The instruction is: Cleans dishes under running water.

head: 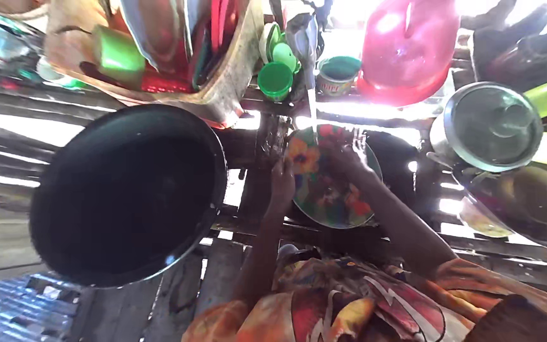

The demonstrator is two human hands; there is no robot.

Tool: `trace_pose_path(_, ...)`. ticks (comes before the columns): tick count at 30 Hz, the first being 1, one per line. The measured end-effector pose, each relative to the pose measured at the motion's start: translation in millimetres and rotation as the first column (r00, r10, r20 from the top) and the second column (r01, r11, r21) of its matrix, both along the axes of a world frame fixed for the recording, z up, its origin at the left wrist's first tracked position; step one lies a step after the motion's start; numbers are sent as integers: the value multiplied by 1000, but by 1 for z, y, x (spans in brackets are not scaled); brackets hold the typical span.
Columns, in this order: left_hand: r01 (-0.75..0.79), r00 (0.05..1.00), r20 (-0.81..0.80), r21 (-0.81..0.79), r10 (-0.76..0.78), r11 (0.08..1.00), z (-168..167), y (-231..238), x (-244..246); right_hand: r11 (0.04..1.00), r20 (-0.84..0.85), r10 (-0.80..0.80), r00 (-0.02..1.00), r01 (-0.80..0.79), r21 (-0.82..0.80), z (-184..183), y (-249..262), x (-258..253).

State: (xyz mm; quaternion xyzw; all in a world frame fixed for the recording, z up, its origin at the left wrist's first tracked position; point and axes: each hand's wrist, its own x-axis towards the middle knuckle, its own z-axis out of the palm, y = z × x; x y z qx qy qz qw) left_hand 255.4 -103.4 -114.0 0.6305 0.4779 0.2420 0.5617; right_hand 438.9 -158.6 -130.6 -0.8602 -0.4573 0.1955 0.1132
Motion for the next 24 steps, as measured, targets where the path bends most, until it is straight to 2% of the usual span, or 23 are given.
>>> trace_pose_path(3,-10,1000,14,-34,11,999,-17,-11,6,946,-40,242,969,-226,234,-29,-25,-44)
trace_pose_path(5,-66,996,51,-63,70,996,-32,-13,8,824,21,466,884,-443,354,-39,-51,-60)
trace_pose_path(7,-148,985,82,-87,155,985,-40,-13,1,707,32,647,762,-615,349,-34,-79,-63)
trace_pose_path(8,-178,980,75,-104,187,978,-40,-12,-5,683,10,690,723,-656,322,-29,-90,-57)
trace_pose_path(9,-203,975,63,-121,212,972,-40,-12,-10,682,0,699,715,-666,302,-24,-97,-47)
trace_pose_path(11,-233,970,38,-125,239,964,-35,-18,-20,722,43,644,764,-625,297,-23,-102,-24)
trace_pose_path(14,-122,992,-15,-96,121,988,-16,-28,-26,873,65,438,896,-442,209,-14,-71,-3)
trace_pose_path(16,-33,999,-42,-60,30,998,-11,-32,-17,935,7,307,952,-303,186,-3,-43,-15)
trace_pose_path(18,-2,999,-50,-52,0,999,-14,-32,-6,951,-71,295,953,-285,117,12,-29,-46)
trace_pose_path(19,-16,999,-44,-53,14,998,-17,-30,0,941,-71,318,945,-306,141,6,-27,-60)
trace_pose_path(21,-72,997,-3,-61,72,996,-27,-24,3,833,10,472,882,-449,322,-20,-37,-73)
trace_pose_path(24,-180,979,75,-116,189,977,-45,-14,-9,580,72,755,652,-714,393,-28,-83,-63)
